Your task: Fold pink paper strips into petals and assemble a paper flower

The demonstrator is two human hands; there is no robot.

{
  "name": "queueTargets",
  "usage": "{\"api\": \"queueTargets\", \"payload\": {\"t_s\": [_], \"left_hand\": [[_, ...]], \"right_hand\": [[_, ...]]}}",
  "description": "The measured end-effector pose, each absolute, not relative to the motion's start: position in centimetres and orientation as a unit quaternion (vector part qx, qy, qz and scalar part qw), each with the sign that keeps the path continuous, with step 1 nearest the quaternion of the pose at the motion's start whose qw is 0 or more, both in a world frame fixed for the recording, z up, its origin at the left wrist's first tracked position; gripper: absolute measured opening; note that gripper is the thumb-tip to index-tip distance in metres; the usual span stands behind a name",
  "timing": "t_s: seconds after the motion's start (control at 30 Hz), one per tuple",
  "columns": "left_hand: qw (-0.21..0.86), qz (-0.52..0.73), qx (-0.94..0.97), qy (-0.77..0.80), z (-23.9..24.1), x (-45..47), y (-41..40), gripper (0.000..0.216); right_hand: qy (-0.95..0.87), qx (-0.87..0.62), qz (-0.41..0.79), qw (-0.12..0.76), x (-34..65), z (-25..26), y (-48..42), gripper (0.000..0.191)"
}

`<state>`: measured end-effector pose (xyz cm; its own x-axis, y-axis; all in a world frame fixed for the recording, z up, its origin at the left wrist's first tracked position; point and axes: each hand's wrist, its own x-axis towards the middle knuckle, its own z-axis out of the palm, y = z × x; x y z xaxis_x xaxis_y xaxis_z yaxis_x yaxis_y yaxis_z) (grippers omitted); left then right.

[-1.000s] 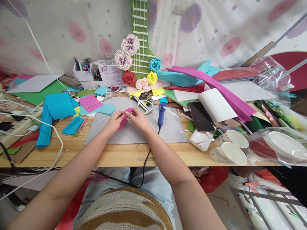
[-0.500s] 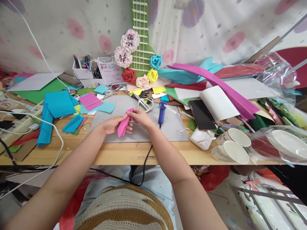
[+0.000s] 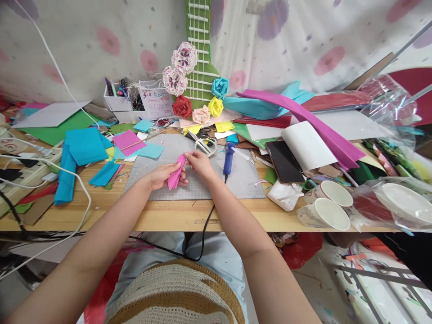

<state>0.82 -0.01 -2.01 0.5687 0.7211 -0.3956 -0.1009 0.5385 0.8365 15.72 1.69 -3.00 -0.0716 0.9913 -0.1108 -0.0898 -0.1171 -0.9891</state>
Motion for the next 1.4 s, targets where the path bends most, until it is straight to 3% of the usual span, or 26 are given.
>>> {"api": "queueTargets", "payload": {"t_s": [0.33,0.53,0.73,1.1,1.4], "left_hand": [[0.771,0.281,0.428,0.379,-1.7,0.8,0.0,0.025],[0.678,0.537,0.331,0.378,-2.4,1.5,1.0,0.026],[0.63,0.622,0.306,0.349,-2.6,1.5,1.5,0.026],[0.642,0.618,0.314,0.328,-2.4,1.7,1.1,0.029],[0.633,0.62,0.315,0.341,-2.5,1.5,1.3,0.029]], "right_hand": [[-0.455,-0.457,0.575,0.504,15.7,-3.0,1.8,0.04],[-0.49,-0.445,0.565,0.493,15.3,-3.0,1.4,0.044],[-0.585,-0.426,0.555,0.41,13.9,-2.5,-0.3,0.036],[-0.599,-0.444,0.552,0.373,13.7,-2.6,-0.5,0.031],[-0.665,-0.469,0.414,0.409,13.9,-3.1,-0.7,0.036]]}}
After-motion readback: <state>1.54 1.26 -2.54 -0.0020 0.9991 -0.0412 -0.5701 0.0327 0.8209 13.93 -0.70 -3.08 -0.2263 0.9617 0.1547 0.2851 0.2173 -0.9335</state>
